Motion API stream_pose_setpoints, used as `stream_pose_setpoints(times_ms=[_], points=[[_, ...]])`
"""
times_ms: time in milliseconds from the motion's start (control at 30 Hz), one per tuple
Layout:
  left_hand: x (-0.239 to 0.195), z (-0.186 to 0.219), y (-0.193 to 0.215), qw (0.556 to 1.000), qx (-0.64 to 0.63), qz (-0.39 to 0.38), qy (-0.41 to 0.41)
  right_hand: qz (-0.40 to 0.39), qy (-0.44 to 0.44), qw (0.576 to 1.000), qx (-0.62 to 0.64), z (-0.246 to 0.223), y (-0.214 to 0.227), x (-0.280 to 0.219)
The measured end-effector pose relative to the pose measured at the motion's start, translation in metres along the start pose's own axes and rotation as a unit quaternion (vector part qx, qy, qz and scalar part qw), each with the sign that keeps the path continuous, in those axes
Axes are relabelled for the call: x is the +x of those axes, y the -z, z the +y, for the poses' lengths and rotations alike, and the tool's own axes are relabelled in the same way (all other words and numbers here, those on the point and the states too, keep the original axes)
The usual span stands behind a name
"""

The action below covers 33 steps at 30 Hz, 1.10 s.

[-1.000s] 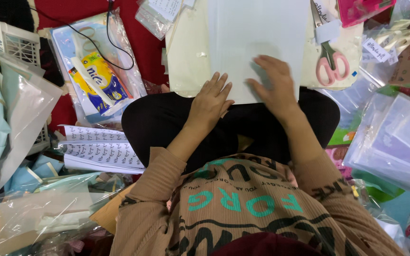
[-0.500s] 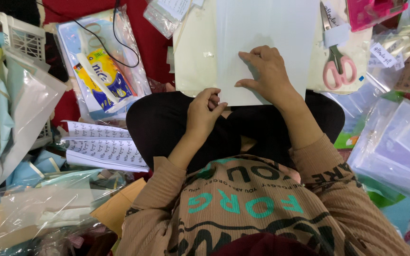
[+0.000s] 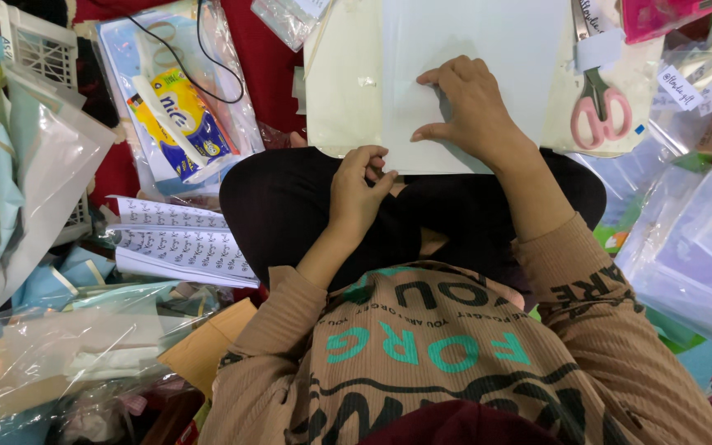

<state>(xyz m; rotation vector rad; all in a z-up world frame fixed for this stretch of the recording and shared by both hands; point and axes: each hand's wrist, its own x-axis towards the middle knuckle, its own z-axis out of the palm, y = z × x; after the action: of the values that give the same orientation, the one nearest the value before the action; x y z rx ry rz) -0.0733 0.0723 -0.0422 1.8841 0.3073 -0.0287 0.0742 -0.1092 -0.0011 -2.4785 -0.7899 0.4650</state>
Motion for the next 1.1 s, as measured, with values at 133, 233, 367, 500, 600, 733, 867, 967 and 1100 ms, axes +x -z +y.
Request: stream_pose_setpoints(times_ms=[133, 233, 367, 500, 600, 733, 867, 967, 1100], points=[[-0.004, 0.004, 0.000, 0.999, 0.049, 0.004, 0.015, 0.029, 0.020, 0.999, -0.004, 0.007, -0.007, -0.002], [-0.005, 0.009, 0.002, 0.998, 0.047, -0.003, 0.052, 0.047, 0.032, 0.998, -0.001, 0.009, -0.010, -0.003], [-0.006, 0.012, 0.003, 0.995, 0.027, -0.007, 0.097, 0.037, 0.020, 0.999, 0.006, 0.006, -0.008, -0.003], [-0.009, 0.016, 0.001, 0.990, 0.014, -0.012, 0.140, 0.046, 0.029, 0.999, 0.004, 0.015, -0.015, -0.003], [-0.008, 0.015, 0.000, 0.993, -0.010, -0.011, 0.120, 0.057, 0.044, 0.997, -0.001, 0.017, -0.014, -0.003], [-0.008, 0.013, -0.003, 0.997, 0.014, 0.013, 0.080, 0.051, 0.048, 0.998, 0.001, 0.015, -0.011, -0.002], [-0.010, 0.004, -0.008, 0.999, 0.026, 0.031, 0.026, 0.035, 0.027, 0.999, 0.007, 0.014, -0.010, -0.003], [0.004, 0.005, -0.007, 0.997, 0.057, 0.044, -0.015, 0.055, 0.046, 0.997, 0.011, 0.015, -0.011, -0.004], [0.034, 0.030, -0.006, 0.992, 0.117, 0.030, -0.017, 0.059, 0.051, 0.997, -0.001, 0.015, -0.012, -0.005]])
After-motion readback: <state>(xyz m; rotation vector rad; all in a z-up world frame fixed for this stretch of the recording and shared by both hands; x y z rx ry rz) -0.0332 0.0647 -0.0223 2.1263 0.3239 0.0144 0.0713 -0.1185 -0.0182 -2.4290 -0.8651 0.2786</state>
